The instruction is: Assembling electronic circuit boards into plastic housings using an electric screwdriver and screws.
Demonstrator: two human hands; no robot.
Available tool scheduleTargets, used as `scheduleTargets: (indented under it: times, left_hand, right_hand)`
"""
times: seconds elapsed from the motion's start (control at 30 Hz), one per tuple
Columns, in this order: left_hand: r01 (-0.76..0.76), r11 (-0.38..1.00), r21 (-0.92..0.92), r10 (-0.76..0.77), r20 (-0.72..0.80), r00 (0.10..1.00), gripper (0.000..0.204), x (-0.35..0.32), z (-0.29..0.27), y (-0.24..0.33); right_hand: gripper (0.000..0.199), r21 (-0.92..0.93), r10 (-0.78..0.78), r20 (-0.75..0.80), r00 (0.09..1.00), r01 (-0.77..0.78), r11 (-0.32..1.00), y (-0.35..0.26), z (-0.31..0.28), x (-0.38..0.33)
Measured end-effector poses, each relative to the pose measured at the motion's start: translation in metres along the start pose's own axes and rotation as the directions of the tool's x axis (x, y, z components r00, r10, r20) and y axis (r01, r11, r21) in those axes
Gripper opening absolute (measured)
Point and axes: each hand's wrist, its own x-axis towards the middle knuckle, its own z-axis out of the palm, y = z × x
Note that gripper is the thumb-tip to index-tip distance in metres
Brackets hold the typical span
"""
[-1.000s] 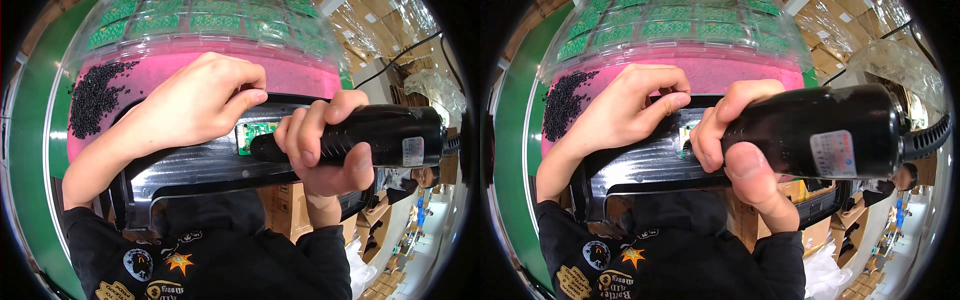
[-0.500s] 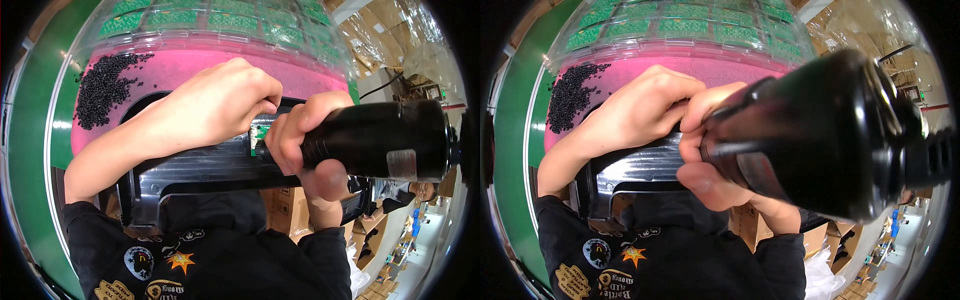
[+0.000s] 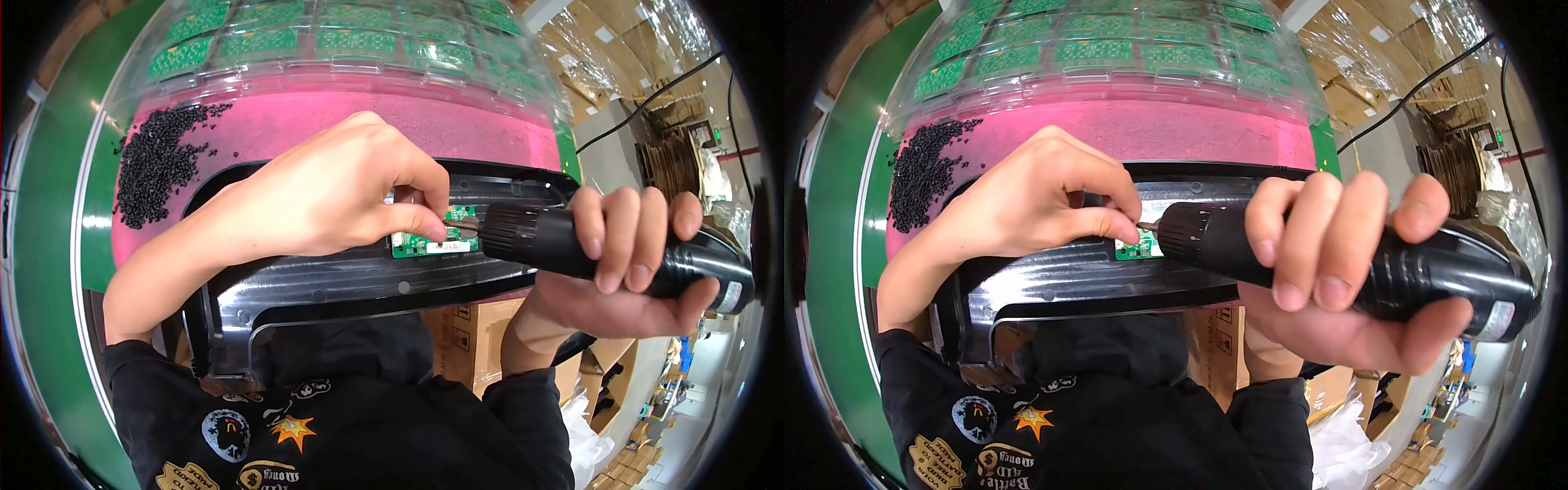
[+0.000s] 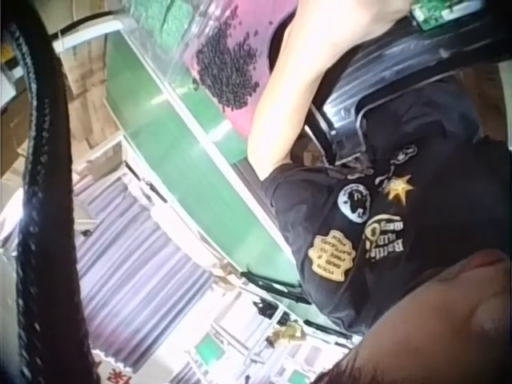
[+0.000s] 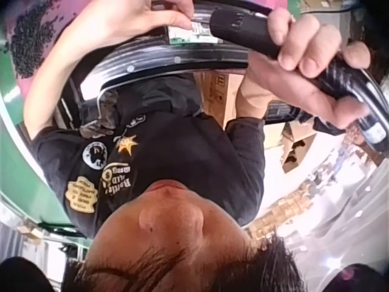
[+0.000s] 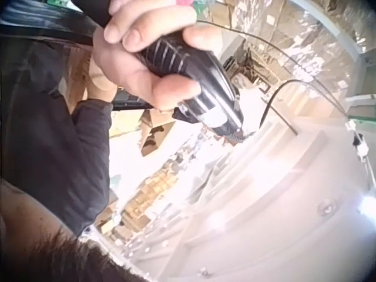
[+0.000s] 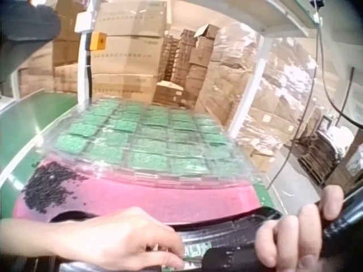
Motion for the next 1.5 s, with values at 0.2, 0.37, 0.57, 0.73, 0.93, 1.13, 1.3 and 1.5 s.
scheduleTargets:
  times: [0.2, 0.37, 0.57, 0.73, 0.93, 1.13, 1.3, 1.5]
  left_hand:
    - [-0.014, 0.997, -0.070, 0.010, -0.058, 0.998, 0.013, -0.003, 0.006, -0.003]
    - [-0.105, 0.994, -0.011, 0.104, -0.072, 0.992, 0.011, -0.001, 0.008, -0.004]
    - [-0.149, 0.987, -0.065, 0.150, 0.022, 0.988, 0.019, 0.000, 0.011, -0.005]
    - [-0.044, 0.998, 0.042, 0.038, 0.126, 0.991, 0.034, -0.001, 0.011, -0.004]
    - [-0.010, 0.981, 0.196, -0.013, 0.116, 0.993, 0.032, -0.003, 0.013, -0.007]
    - [0.016, 0.973, 0.231, -0.055, 0.162, 0.985, 0.031, -0.002, 0.012, -0.004]
    - [0.023, 0.968, 0.248, -0.061, 0.148, 0.987, 0.029, -0.004, 0.012, -0.006]
    - [0.014, 0.967, 0.255, -0.056, 0.159, 0.986, 0.026, -0.004, 0.012, -0.010]
  right_hand:
    - [0.037, -0.016, -0.028, 0.046, 0.999, 0.029, 0.999, -0.004, 0.007, 0.002]
    - [0.040, -0.029, -0.031, 0.088, 0.996, 0.034, 0.999, -0.004, 0.003, -0.002]
    - [0.043, -0.020, 0.034, 0.132, 0.991, -0.032, 0.999, -0.009, 0.002, -0.007]
    - [0.047, -0.372, 0.224, 0.004, 0.975, -0.206, 0.905, -0.014, -0.011, -0.027]
    - [0.048, -0.365, 0.237, -0.100, 0.966, -0.257, 0.895, -0.006, -0.026, -0.040]
    - [0.047, -0.369, 0.079, -0.083, 0.993, -0.104, 0.923, -0.010, -0.035, -0.028]
    - [0.045, -0.385, 0.082, -0.136, 0.987, -0.129, 0.914, 0.001, -0.048, -0.024]
    - [0.044, -0.379, 0.115, -0.103, 0.988, -0.146, 0.914, 0.005, -0.048, -0.023]
